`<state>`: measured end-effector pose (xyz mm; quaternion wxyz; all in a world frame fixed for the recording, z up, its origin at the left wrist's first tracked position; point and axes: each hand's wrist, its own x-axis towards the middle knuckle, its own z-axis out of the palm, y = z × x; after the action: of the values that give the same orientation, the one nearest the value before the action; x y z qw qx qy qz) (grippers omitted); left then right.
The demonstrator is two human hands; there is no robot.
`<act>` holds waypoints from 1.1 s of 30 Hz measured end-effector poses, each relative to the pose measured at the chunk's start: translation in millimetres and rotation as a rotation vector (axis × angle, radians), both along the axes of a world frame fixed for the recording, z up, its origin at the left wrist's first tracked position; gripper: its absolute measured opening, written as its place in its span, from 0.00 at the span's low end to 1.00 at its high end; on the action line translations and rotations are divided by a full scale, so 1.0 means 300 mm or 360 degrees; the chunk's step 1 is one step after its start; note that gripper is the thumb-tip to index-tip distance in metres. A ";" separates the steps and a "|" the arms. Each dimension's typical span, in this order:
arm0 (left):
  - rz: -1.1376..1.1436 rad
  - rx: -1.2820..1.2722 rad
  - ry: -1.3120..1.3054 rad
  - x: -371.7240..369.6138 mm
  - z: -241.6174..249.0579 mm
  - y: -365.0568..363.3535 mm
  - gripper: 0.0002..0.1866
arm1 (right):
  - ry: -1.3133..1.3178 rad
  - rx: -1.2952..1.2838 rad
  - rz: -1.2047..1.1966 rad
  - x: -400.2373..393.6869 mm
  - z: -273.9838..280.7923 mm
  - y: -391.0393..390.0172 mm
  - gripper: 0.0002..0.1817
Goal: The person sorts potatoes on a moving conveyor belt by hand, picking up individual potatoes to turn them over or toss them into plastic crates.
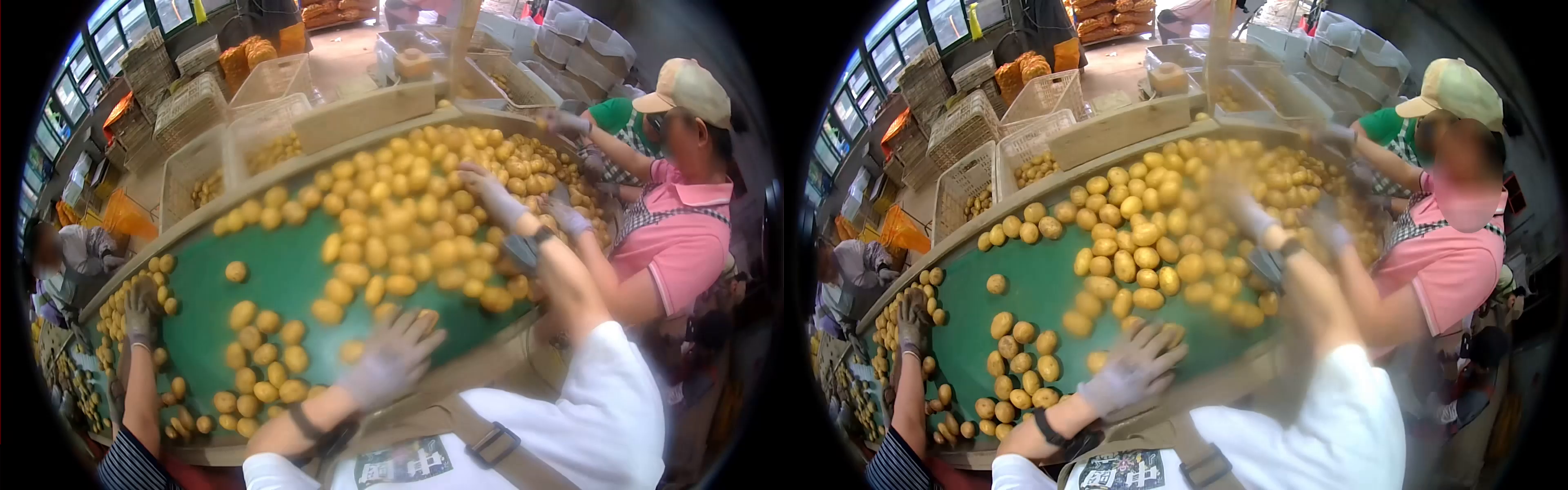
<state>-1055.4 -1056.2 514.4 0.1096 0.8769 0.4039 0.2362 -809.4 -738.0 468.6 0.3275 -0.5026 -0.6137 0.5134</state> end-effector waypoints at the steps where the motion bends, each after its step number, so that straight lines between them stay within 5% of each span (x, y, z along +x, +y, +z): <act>1: -0.0038 0.0034 0.0016 0.026 -0.036 0.025 0.24 | -0.0038 0.0009 0.0129 -0.059 0.021 0.006 0.20; 2: -0.0068 0.0074 0.0029 0.045 -0.097 0.062 0.23 | 0.0032 0.0003 0.0224 -0.118 0.017 -0.004 0.20; 4: -0.0012 0.0113 0.0076 0.052 -0.144 0.081 0.22 | -0.0186 0.0765 0.0567 -0.223 -0.122 0.001 0.24; 6: 0.0126 0.0090 0.0157 0.031 -0.162 0.071 0.20 | -0.0040 0.0494 0.0590 -0.416 -0.158 -0.064 0.31; 7: 0.0203 0.0045 0.0188 -0.005 -0.157 0.038 0.19 | 0.0369 -0.0556 0.0342 -0.559 -0.022 -0.206 0.34; 8: 0.0278 -0.0001 0.0222 -0.047 -0.147 0.016 0.19 | 0.0354 -0.0619 0.0423 -0.632 0.063 -0.301 0.37; 13: 0.0651 -0.0355 0.0396 -0.275 -0.059 -0.136 0.17 | 0.0705 -0.0321 0.1410 -0.981 -0.059 -0.480 0.43; 15: 0.1056 -0.0305 0.0593 -0.420 -0.116 -0.230 0.16 | 0.0442 -0.0472 0.1575 -1.009 0.176 -0.627 0.42; 18: 0.1790 -0.0795 0.0665 -0.707 -0.093 -0.397 0.17 | 0.0413 -0.0032 0.2008 -1.008 0.181 -0.618 0.36; 20: 0.2143 -0.0679 0.0908 -0.918 -0.192 -0.636 0.18 | -0.0259 0.0396 0.1833 -0.873 0.340 -0.465 0.32; 21: 0.2246 -0.0648 0.1126 -0.957 -0.140 -0.709 0.19 | -0.0208 0.0871 0.1410 -0.807 0.312 -0.356 0.25; 22: 0.2438 -0.0758 0.1106 -0.973 -0.107 -0.770 0.20 | -0.0629 0.1288 0.1041 -0.751 0.251 -0.199 0.17; 23: 0.2631 -0.0878 0.1082 -0.972 -0.078 -0.818 0.21 | -0.1476 0.1999 0.0860 -0.623 0.189 -0.016 0.11; 25: 0.2671 -0.0789 0.1024 -0.904 -0.034 -0.857 0.24 | -0.1745 0.1146 0.0370 -0.371 0.086 0.274 0.10; 26: 0.2717 -0.0747 0.0989 -0.855 -0.020 -0.871 0.25 | -0.1690 0.1181 -0.0010 -0.238 -0.006 0.334 0.12; 28: 0.2552 -0.0457 0.0923 -0.771 -0.055 -0.872 0.24 | -0.1664 0.1560 -0.0016 -0.112 -0.070 0.326 0.19; 30: 0.2237 -0.0021 0.0499 -0.613 -0.024 -0.748 0.18 | -0.1595 0.1136 0.0456 -0.056 -0.080 0.349 0.22; 31: 0.2188 -0.0173 0.0381 -0.538 -0.014 -0.714 0.19 | -0.1216 0.1241 0.0560 0.048 -0.320 0.492 0.21; 33: 0.1779 -0.0093 0.0272 -0.443 0.009 -0.627 0.17 | -0.0973 0.0942 0.0682 -0.095 -0.086 0.216 0.19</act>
<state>-1188.2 -1244.4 517.3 -0.0409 0.5423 0.8207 0.1754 -837.8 -673.3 442.9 0.1478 -0.3778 -0.8916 0.2010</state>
